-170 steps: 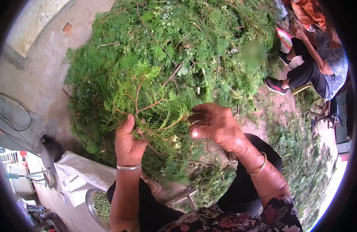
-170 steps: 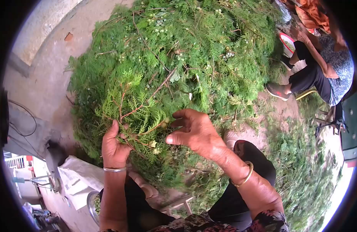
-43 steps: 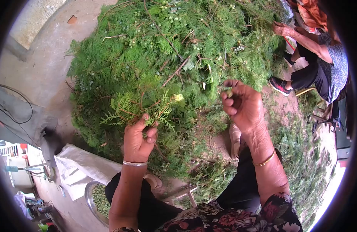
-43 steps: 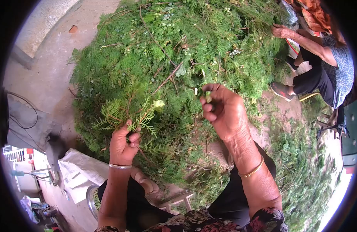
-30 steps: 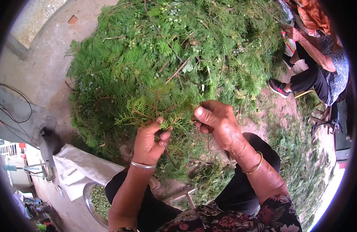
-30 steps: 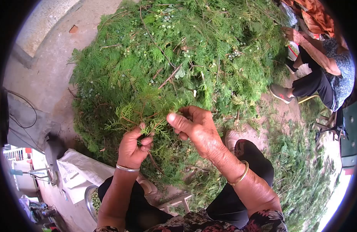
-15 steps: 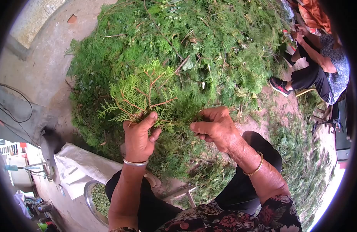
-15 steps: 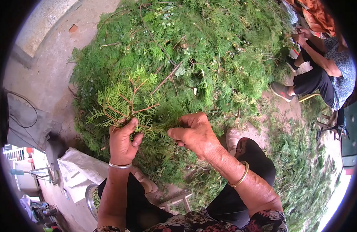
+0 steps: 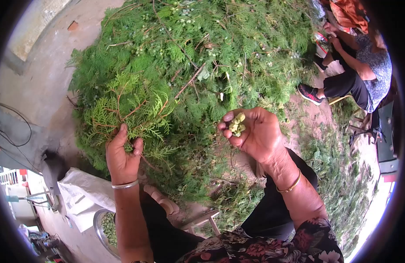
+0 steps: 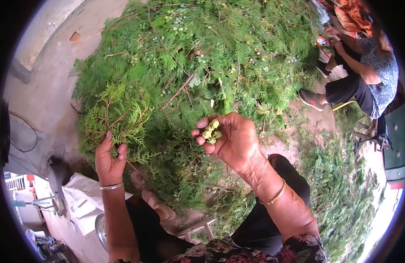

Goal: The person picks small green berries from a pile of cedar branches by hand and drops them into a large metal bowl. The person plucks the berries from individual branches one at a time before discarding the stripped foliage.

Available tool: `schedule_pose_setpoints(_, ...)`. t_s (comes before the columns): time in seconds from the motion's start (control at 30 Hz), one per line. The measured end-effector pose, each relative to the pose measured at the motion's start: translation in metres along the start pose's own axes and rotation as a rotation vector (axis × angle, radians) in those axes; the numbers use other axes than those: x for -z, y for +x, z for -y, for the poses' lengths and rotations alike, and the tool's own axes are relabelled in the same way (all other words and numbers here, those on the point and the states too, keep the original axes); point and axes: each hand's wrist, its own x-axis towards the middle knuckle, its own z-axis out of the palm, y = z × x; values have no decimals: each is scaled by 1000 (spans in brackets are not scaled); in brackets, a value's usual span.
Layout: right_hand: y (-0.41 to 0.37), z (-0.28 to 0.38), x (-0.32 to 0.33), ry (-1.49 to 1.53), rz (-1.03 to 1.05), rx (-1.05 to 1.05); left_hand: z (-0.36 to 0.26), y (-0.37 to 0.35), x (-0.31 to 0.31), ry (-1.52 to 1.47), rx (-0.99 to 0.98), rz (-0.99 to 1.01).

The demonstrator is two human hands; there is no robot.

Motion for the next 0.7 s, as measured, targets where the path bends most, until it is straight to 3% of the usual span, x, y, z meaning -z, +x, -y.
schedule_pose_setpoints(0.1, 3, -1, 3, 101, 23, 49, 3, -1, -11, 63, 10, -35)
schedule_pose_setpoints(0.23, 1, -2, 2, 24, -91, 158, 7, 6, -18, 201, 26, -91)
schedule_pose_setpoints(0.33, -3, 0, 1, 9, -188, 137, 9, 6, -27, 726, -220, -235)
schedule_pose_setpoints(0.43, -3, -4, 11, -33, -267, 116, 8, 7, -61, 730, -334, -249)
schedule_pose_setpoints(0.5, 1, -10, 17, -94, -369, 107, 15, -3, -105, 762, -551, -41)
schedule_pose_setpoints(0.53, 5, -19, 23, -80, -371, 74, 18, -21, -139, 921, -623, 84)
schedule_pose_setpoints(0.57, -1, -23, 14, -89, -347, 61, 26, -40, -169, 1038, -755, 305)
schedule_pose_setpoints(0.6, -8, -25, 3, 184, -291, 67, 54, -52, -192, 1041, -953, 590)
schedule_pose_setpoints(0.63, -12, -30, -4, 452, -243, 59, 40, -60, -189, 1053, -951, 550)
schedule_pose_setpoints(0.67, -6, -35, 5, 98, -276, 1, 50, -127, -157, 993, -975, 549)
schedule_pose_setpoints(0.7, 2, -39, 17, -254, -295, -52, 72, -158, -168, 933, -998, 551)
